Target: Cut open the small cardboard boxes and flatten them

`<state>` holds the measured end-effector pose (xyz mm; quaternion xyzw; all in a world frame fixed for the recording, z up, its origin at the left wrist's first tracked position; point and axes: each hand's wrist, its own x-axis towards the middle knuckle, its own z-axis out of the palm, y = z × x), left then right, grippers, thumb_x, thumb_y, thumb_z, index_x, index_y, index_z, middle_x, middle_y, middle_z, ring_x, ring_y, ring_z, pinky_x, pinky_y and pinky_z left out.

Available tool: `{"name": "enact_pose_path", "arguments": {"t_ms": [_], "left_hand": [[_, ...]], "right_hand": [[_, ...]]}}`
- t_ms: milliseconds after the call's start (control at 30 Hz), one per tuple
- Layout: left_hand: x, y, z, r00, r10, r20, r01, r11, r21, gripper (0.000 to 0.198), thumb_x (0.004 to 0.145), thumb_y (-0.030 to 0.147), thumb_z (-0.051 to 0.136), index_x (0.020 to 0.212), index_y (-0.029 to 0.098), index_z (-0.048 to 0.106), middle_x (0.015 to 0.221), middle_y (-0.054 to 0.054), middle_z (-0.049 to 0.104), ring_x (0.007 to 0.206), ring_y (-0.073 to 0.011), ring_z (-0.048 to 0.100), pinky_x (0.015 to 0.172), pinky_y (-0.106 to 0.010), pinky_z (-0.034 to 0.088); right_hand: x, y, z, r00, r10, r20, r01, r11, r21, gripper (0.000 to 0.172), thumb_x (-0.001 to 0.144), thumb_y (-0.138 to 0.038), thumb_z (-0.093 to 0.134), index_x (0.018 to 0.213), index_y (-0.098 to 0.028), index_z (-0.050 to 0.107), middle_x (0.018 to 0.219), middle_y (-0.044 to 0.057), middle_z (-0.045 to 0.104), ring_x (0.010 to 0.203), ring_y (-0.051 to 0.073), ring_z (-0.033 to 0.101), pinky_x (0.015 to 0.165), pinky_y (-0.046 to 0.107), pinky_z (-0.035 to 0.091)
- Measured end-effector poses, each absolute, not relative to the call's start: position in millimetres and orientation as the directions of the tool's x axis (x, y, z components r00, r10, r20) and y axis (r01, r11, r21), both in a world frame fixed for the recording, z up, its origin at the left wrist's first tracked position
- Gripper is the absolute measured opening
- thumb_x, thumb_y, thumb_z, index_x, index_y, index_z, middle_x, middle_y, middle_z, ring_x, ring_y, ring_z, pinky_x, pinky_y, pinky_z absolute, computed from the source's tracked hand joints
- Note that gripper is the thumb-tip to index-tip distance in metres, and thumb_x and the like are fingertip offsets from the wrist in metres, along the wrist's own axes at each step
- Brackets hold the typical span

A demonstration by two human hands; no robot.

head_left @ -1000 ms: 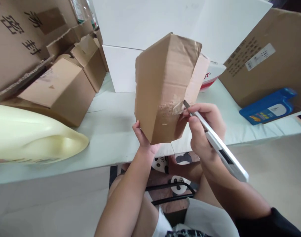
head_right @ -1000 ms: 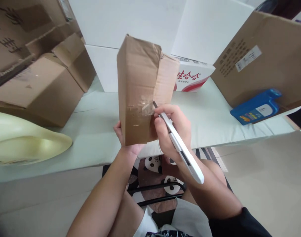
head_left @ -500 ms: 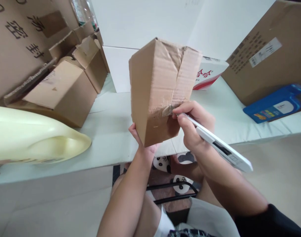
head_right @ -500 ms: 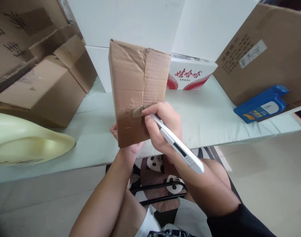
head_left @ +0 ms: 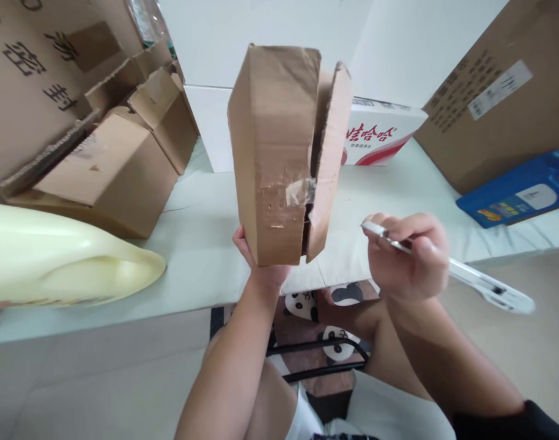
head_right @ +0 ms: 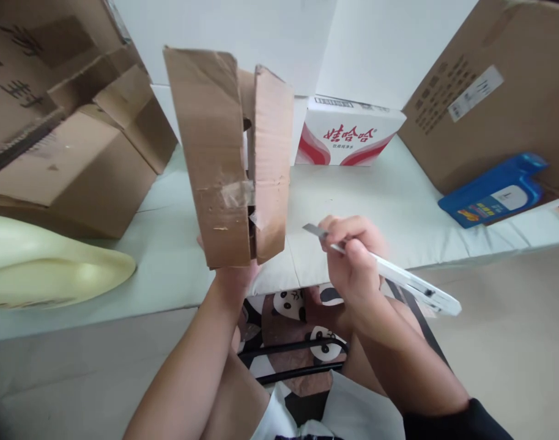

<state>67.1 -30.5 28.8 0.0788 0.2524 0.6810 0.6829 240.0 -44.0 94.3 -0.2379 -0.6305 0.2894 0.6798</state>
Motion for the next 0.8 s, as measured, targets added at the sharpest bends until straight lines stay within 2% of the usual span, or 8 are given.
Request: {"name": "enact_pose_path", "arguments": {"t_ms": [100,167,233,367,500,633,700,800], "left_hand": [[65,-30,35,-0.074,0.987,-0.143,-0.913,-0.01,0.409,0.044,0.081,0.068,0.056,0.093,0.028,0.07,0.094,-0.004,0.074,0.096,-0.0256,0.069,0.083,-0.038,0.059],[66,-29,38,-0.101,0.986,-0.134,-0.89,-0.03,0.455,0.044,0.08,0.067,0.056,0.094,0.029,0.072,0.096,-0.004,0.075,0.098,-0.0269,0.07,0.084,-0.039,0.059],[68,-27,39,-0.159,0.975,-0.155,-0.859,-0.059,0.508,0.039,0.08,0.063,0.056,0.09,0.029,0.072,0.094,-0.002,0.075,0.097,-0.0276,0.07,0.082,-0.038,0.059],[75,-26,37,-0.287,0.942,-0.175,-0.784,-0.126,0.607,0.029,0.08,0.054,0.058,0.083,0.029,0.07,0.088,0.0,0.074,0.093,-0.0266,0.07,0.078,-0.035,0.059],[87,-27,34,-0.405,0.912,-0.065,-0.621,-0.222,0.752,0.04,0.075,0.058,0.064,0.103,0.03,0.072,0.099,-0.001,0.077,0.113,-0.0296,0.069,0.084,-0.033,0.058],[96,-28,32,-0.355,0.933,-0.064,-0.519,-0.139,0.843,0.054,0.073,0.068,0.066,0.111,0.029,0.072,0.103,-0.004,0.078,0.122,-0.0331,0.066,0.086,-0.033,0.058],[98,-28,30,-0.302,0.947,-0.105,-0.496,-0.062,0.866,0.055,0.072,0.071,0.068,0.106,0.028,0.073,0.098,-0.004,0.078,0.119,-0.0331,0.068,0.085,-0.033,0.059],[96,-26,22,-0.21,0.962,-0.177,-0.466,0.061,0.883,0.057,0.066,0.073,0.074,0.097,0.025,0.074,0.092,-0.006,0.078,0.117,-0.0367,0.07,0.091,-0.041,0.061]], "right_hand": [[254,-32,81,0.22,0.718,0.661,-0.033,0.682,-0.73,0.011,0.091,-0.036,0.066,0.085,-0.026,0.064,0.054,-0.008,0.046,0.044,0.01,0.044,0.049,0.028,0.034],[261,-25,67,0.308,0.755,0.579,0.059,0.592,-0.804,0.008,0.091,-0.035,0.067,0.094,-0.027,0.065,0.059,-0.008,0.053,0.05,0.011,0.053,0.055,0.029,0.04],[268,-20,49,0.343,0.796,0.499,0.095,0.499,-0.861,0.013,0.091,-0.037,0.068,0.099,-0.027,0.064,0.064,-0.008,0.06,0.055,0.011,0.06,0.061,0.03,0.046],[280,-13,17,0.363,0.867,0.342,0.02,0.36,-0.933,0.026,0.097,-0.05,0.058,0.103,-0.025,0.059,0.065,-0.007,0.069,0.054,0.012,0.066,0.063,0.03,0.049],[307,-3,16,0.506,0.796,0.334,-0.03,0.402,-0.915,0.025,0.097,-0.05,0.058,0.098,-0.026,0.051,0.07,-0.005,0.075,0.062,0.014,0.072,0.064,0.029,0.049],[346,6,25,0.603,0.716,0.352,-0.043,0.469,-0.882,0.03,0.089,-0.047,0.068,0.1,-0.029,0.047,0.089,-0.004,0.079,0.086,0.017,0.078,0.077,0.032,0.052],[364,8,21,0.579,0.751,0.317,-0.096,0.449,-0.888,0.036,0.085,-0.051,0.071,0.099,-0.03,0.047,0.093,-0.003,0.08,0.093,0.019,0.078,0.081,0.035,0.054],[380,9,8,0.424,0.875,0.233,-0.197,0.34,-0.919,0.045,0.078,-0.061,0.074,0.097,-0.029,0.047,0.092,-0.001,0.08,0.094,0.023,0.079,0.084,0.04,0.056]]}}
